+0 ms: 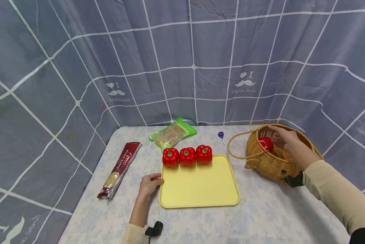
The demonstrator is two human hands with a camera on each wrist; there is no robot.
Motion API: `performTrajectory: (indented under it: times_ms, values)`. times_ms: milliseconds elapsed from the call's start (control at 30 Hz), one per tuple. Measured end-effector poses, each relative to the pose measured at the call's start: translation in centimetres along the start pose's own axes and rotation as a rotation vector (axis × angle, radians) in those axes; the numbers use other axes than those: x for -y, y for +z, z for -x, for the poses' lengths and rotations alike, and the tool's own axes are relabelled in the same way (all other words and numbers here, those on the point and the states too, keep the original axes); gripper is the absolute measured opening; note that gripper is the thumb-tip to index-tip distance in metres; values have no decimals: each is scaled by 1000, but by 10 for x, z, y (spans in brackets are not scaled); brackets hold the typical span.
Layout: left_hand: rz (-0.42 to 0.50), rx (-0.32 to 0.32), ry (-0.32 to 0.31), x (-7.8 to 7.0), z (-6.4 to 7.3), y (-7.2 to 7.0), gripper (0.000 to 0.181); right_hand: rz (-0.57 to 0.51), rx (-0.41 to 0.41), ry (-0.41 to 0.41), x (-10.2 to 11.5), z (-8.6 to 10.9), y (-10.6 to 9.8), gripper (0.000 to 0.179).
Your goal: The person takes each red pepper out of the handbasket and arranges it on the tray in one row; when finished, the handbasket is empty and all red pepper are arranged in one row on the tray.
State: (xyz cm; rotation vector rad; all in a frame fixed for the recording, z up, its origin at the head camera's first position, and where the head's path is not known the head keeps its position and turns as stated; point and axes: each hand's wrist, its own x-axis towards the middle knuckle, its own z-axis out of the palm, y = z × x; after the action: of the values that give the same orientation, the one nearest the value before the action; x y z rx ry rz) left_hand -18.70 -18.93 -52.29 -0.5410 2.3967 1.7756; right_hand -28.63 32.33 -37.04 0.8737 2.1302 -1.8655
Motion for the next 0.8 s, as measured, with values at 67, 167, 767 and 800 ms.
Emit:
performTrajectory:
  times_ms: [67, 167, 767, 800]
  values:
    - [-10, 1, -4, 0, 0, 0, 33, 27, -22, 25, -4, -4, -3, 70]
    - [-26, 1, -12, -1, 0, 0, 34, 3, -58, 63, -7, -10, -5, 46]
    - [-31, 4, -11, -5, 0, 6, 35, 365, 41, 148, -24, -45, -21, 91]
    - [-29, 3, -9, -5, 0, 6, 35, 385, 60, 145, -25, -45, -21, 91]
